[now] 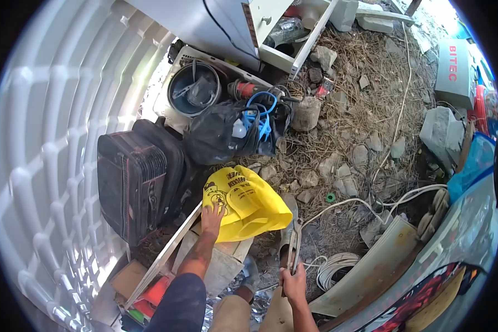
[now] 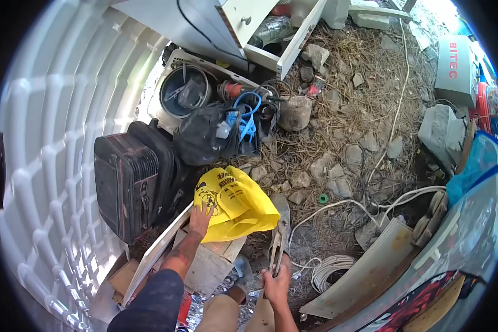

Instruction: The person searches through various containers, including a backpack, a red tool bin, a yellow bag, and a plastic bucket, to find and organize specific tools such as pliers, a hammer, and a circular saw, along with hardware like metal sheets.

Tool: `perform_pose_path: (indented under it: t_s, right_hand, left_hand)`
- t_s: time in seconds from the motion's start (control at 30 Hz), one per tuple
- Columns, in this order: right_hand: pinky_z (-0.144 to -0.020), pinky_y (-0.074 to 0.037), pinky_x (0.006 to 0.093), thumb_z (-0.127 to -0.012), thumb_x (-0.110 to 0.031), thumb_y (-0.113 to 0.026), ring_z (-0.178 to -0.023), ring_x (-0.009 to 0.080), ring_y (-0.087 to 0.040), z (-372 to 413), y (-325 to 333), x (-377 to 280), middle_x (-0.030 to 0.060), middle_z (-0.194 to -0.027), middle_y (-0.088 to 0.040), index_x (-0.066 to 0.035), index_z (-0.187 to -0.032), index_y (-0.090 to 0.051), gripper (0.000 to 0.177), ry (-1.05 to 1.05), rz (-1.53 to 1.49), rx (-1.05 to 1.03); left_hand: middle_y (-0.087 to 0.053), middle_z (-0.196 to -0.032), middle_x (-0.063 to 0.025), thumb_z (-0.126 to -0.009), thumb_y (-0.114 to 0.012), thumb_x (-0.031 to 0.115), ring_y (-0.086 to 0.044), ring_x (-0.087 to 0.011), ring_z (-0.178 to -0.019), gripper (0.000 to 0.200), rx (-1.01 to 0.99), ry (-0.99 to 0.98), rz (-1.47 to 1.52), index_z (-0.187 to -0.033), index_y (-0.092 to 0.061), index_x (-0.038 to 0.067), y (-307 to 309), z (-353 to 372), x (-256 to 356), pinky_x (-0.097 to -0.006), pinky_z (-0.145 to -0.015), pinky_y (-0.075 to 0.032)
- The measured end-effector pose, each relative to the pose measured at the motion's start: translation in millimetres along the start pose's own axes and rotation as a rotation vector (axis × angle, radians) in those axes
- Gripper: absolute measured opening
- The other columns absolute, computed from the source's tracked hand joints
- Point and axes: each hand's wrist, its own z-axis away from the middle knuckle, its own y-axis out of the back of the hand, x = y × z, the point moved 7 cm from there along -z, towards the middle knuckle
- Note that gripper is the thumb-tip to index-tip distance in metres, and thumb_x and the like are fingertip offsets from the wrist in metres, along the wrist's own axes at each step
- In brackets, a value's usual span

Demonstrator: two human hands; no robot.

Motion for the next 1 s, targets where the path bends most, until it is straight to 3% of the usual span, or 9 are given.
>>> perform_pose_path:
  t_s: [0.07, 0.13, 0.17, 0.23, 0.3, 0.57, 0.7, 0.83, 1.0]
  right_hand:
    - [-0.045, -0.042, 0.0271, -0.079, -0.009, -0.059, -0.048, 0.0124, -0.051, -16, 15, -5, 0.004, -0.063, -0.051, -0.002, -0.091, -0.047, 0.019, 0.039, 0.137, -0.026]
    - [-0.048, -0.043, 0.0301, -0.078, -0.016, -0.063, -0.053, 0.0131, -0.051, -25, 29, -17, 0.0041, -0.064, -0.051, -0.002, -0.091, -0.047, 0.025, 0.105, 0.369, -0.073]
    - [-0.052, -0.044, 0.0346, -0.078, -0.019, -0.063, -0.056, 0.0219, -0.054, -32, 27, -28, 0.0101, -0.067, -0.054, -0.001, -0.092, -0.047, 0.028, 0.14, 0.423, -0.141]
    - [-0.06, -0.046, 0.043, -0.079, -0.025, -0.064, -0.064, 0.0381, -0.059, -44, 20, -53, 0.021, -0.073, -0.058, 0.001, -0.093, -0.046, 0.035, 0.229, 0.557, -0.269]
    - [-0.068, -0.046, 0.0461, -0.08, -0.027, -0.062, -0.075, 0.0421, -0.059, -67, 1, -72, 0.0244, -0.08, -0.06, -0.001, -0.103, -0.046, 0.039, 0.149, 0.715, -0.406]
    - [-0.078, -0.048, 0.0485, -0.078, -0.027, -0.058, -0.088, 0.0417, -0.061, -129, -113, -72, 0.0234, -0.092, -0.064, -0.003, -0.109, -0.055, 0.04, 0.357, 1.211, -0.88]
    - [-0.078, -0.05, 0.0478, -0.082, -0.023, -0.05, -0.088, 0.0376, -0.063, -170, -134, -63, 0.0192, -0.098, -0.065, -0.006, -0.113, -0.057, 0.036, 0.274, 1.621, -0.687]
    - [-0.075, -0.049, 0.0501, -0.084, -0.026, -0.052, -0.087, 0.0419, -0.062, -179, -122, -116, 0.0243, -0.095, -0.064, -0.006, -0.116, -0.052, 0.038, 0.344, 1.246, -0.12]
    - [-0.075, -0.047, 0.0521, -0.083, -0.029, -0.054, -0.085, 0.0447, -0.06, -164, -127, -124, 0.0264, -0.09, -0.063, -0.006, -0.116, -0.05, 0.04, 0.478, 1.178, -0.065]
  left_hand:
    - [-0.05, -0.119, -0.0085, -0.083, -0.055, 0.024, -0.052, -0.0264, -0.095, 0.042, 0.004, -0.034, 0.023, -0.123, -0.046, 0.019, -3, 13, 2, -0.0436, -0.083, -0.038]
    - [-0.058, -0.097, -0.0127, -0.084, -0.054, 0.021, -0.058, -0.0305, -0.081, 0.023, -0.048, 0.143, 0.53, -0.105, -0.054, 0.014, -21, 25, -8, -0.0407, -0.072, -0.044]
    - [-0.058, -0.097, -0.0127, -0.084, -0.054, 0.021, -0.058, -0.0305, -0.081, 0.023, -0.07, 0.15, 0.53, -0.105, -0.054, 0.014, -9, 27, -10, -0.0407, -0.072, -0.044]
    - [-0.058, -0.082, -0.0207, -0.089, -0.05, 0.019, -0.058, -0.0423, -0.076, 0.01, 0.533, 0.624, 0.998, -0.093, -0.054, 0.01, 39, 29, -48, -0.0456, -0.06, -0.043]
    - [-0.056, -0.074, -0.0222, -0.092, -0.048, 0.022, -0.055, -0.0443, -0.073, 0.018, 0.516, 1.018, 1.185, -0.087, -0.052, 0.005, 41, 17, -64, -0.0481, -0.058, -0.041]
    - [-0.055, -0.072, -0.0243, -0.094, -0.046, 0.032, -0.052, -0.0444, -0.071, 0.038, 0.586, 1.118, 1.405, -0.076, -0.051, -0.001, 61, -7, -108, -0.0483, -0.06, -0.039]
    - [-0.054, -0.074, -0.0262, -0.094, -0.045, 0.032, -0.05, -0.047, -0.074, 0.039, 0.738, 1.112, 1.346, -0.075, -0.051, -0.002, 55, 13, -118, -0.0502, -0.063, -0.038]
    - [-0.058, -0.073, -0.0208, -0.092, -0.049, 0.032, -0.054, -0.0429, -0.074, 0.034, 0.561, 1.023, 1.435, -0.075, -0.051, 0.003, 37, 27, -116, -0.0496, -0.065, -0.038]
    - [-0.06, -0.07, -0.0156, -0.089, -0.056, 0.027, -0.057, -0.0381, -0.07, 0.024, 0.601, 0.927, 1.436, -0.08, -0.053, 0.004, 30, 40, -114, -0.0458, -0.06, -0.041]
